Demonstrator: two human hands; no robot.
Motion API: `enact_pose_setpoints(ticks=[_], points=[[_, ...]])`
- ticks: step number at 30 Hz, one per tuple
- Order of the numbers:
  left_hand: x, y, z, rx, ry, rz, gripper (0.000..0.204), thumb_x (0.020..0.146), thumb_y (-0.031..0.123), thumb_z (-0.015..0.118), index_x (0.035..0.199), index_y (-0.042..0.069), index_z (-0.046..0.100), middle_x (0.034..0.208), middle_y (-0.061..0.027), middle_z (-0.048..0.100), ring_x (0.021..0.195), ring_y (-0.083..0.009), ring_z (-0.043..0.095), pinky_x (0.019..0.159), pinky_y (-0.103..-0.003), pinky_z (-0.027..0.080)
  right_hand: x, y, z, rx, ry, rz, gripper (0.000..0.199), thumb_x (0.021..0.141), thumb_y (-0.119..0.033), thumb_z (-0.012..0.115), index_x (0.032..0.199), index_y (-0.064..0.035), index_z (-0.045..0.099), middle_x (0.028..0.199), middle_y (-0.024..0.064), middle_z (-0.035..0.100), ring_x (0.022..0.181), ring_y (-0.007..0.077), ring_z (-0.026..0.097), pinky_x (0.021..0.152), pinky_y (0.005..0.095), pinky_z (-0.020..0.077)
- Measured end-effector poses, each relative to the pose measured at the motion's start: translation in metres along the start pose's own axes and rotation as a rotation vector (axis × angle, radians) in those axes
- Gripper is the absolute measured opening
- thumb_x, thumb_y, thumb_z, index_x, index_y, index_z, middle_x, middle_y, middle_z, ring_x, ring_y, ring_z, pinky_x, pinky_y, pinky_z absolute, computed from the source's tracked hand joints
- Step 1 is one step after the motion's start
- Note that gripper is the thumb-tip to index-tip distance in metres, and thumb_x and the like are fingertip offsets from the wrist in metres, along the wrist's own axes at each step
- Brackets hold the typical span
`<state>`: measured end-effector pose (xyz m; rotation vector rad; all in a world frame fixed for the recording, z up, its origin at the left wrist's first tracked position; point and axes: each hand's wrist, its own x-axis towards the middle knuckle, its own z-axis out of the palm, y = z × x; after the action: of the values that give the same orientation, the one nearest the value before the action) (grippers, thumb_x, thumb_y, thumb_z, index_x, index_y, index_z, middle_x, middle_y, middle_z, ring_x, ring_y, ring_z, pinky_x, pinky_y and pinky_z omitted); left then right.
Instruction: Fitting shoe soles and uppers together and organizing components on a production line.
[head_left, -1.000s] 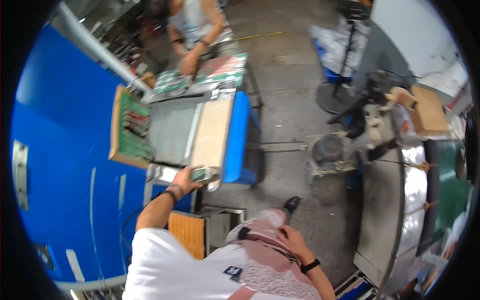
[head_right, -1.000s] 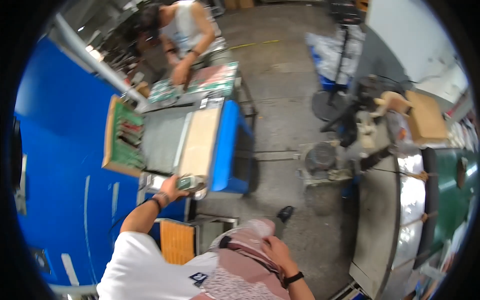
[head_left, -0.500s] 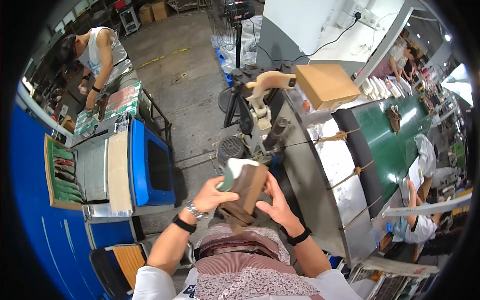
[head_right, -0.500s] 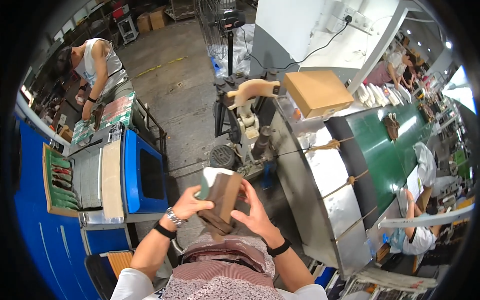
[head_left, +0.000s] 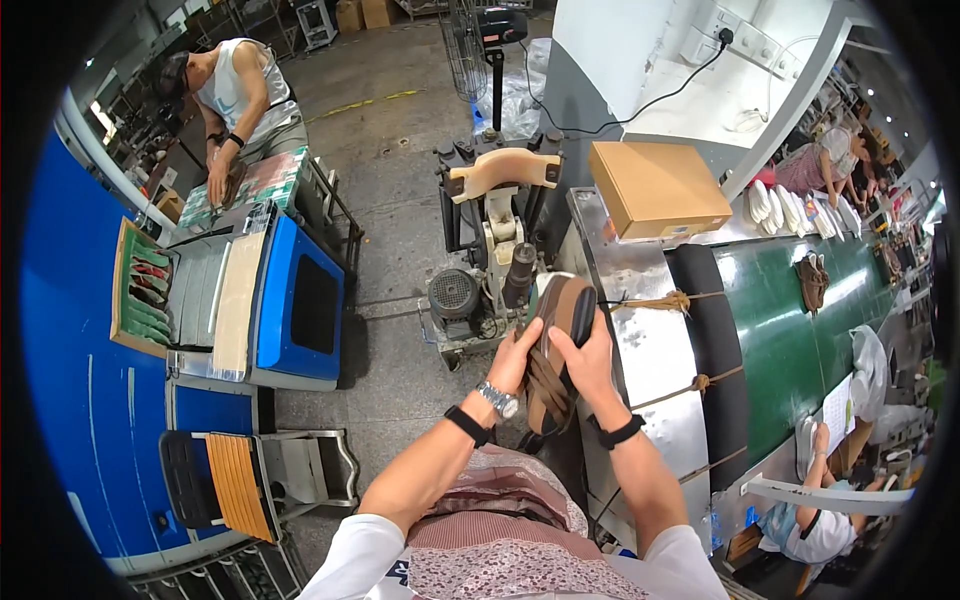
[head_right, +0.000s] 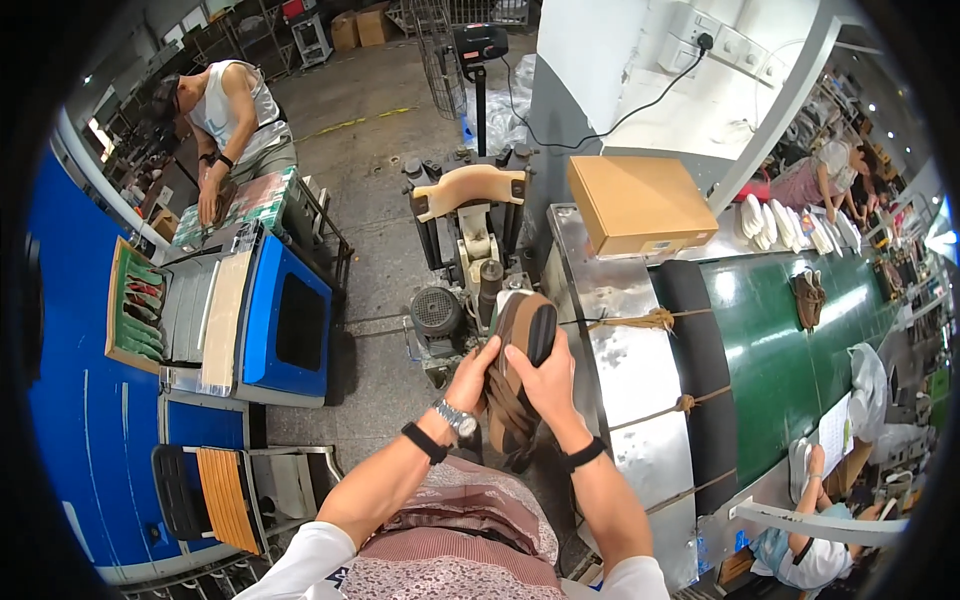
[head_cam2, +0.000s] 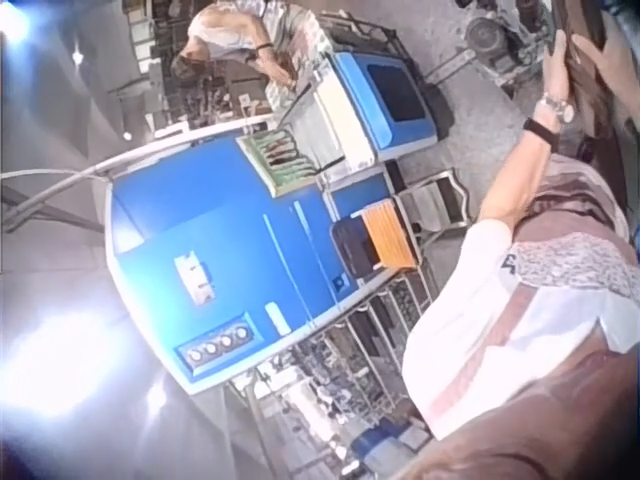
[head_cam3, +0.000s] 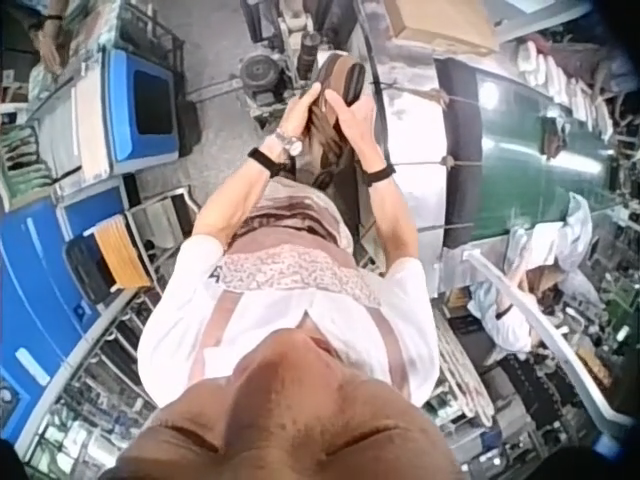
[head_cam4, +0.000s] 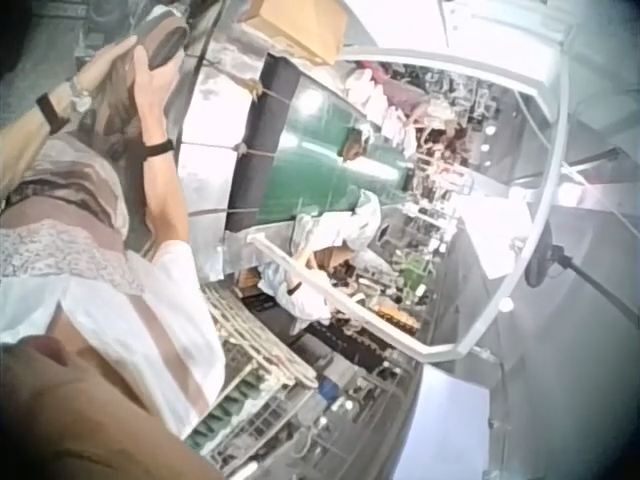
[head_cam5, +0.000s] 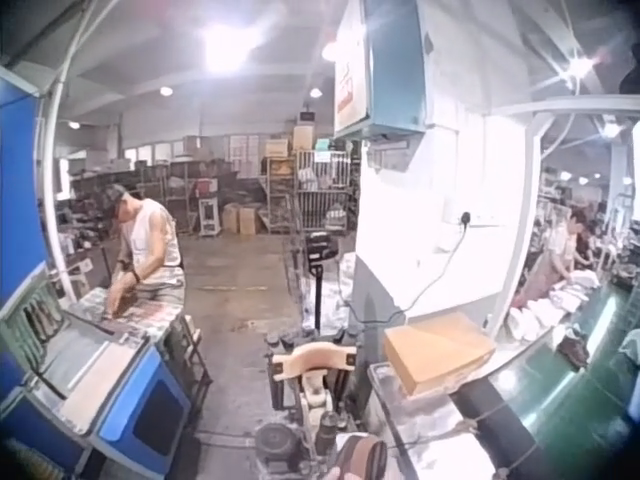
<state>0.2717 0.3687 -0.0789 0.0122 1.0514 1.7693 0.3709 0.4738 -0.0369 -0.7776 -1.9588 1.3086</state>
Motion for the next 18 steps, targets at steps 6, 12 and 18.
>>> enact_pose_setpoints(ticks=[6,12,18], points=[[0.066,0.025,0.004,-0.109,-0.006,0.072,0.058,0.101,0.048,0.065,0.129,-0.002,0.064,0.12,-0.0097,0.07,0.103,-0.0182,0.067,0.089,-0.034,0.054,0.076,-0.006,0.013,-0.139,-0.028,-0.022,0.061,0.082,-0.034,0.083,0.119,0.008,0.057,0.102,0.0259,0.073,0.096,0.0367,0.073,0.085,0.0422,0.056],[0.092,0.042,-0.004,-0.071,0.045,0.056,0.074,0.099,0.061,0.061,0.128,-0.007,0.064,0.122,-0.012,0.069,0.105,-0.0201,0.067,0.089,-0.034,0.053,0.121,-0.009,0.038,-0.329,-0.086,-0.032,0.065,0.082,-0.04,0.081,0.111,0.0111,0.054,0.098,0.0314,0.071,0.094,0.0452,0.072,0.082,0.0465,0.056],[0.087,0.055,0.014,-0.298,0.02,-0.067,0.068,0.099,0.065,0.056,0.125,0.004,0.068,0.119,-0.0093,0.071,0.099,-0.0213,0.07,0.077,-0.034,0.057,0.151,-0.054,0.039,-0.703,-0.284,0.063,0.08,0.077,-0.054,0.076,0.109,0.0159,0.053,0.095,0.0367,0.069,0.094,0.0506,0.07,0.085,0.052,0.0564]])
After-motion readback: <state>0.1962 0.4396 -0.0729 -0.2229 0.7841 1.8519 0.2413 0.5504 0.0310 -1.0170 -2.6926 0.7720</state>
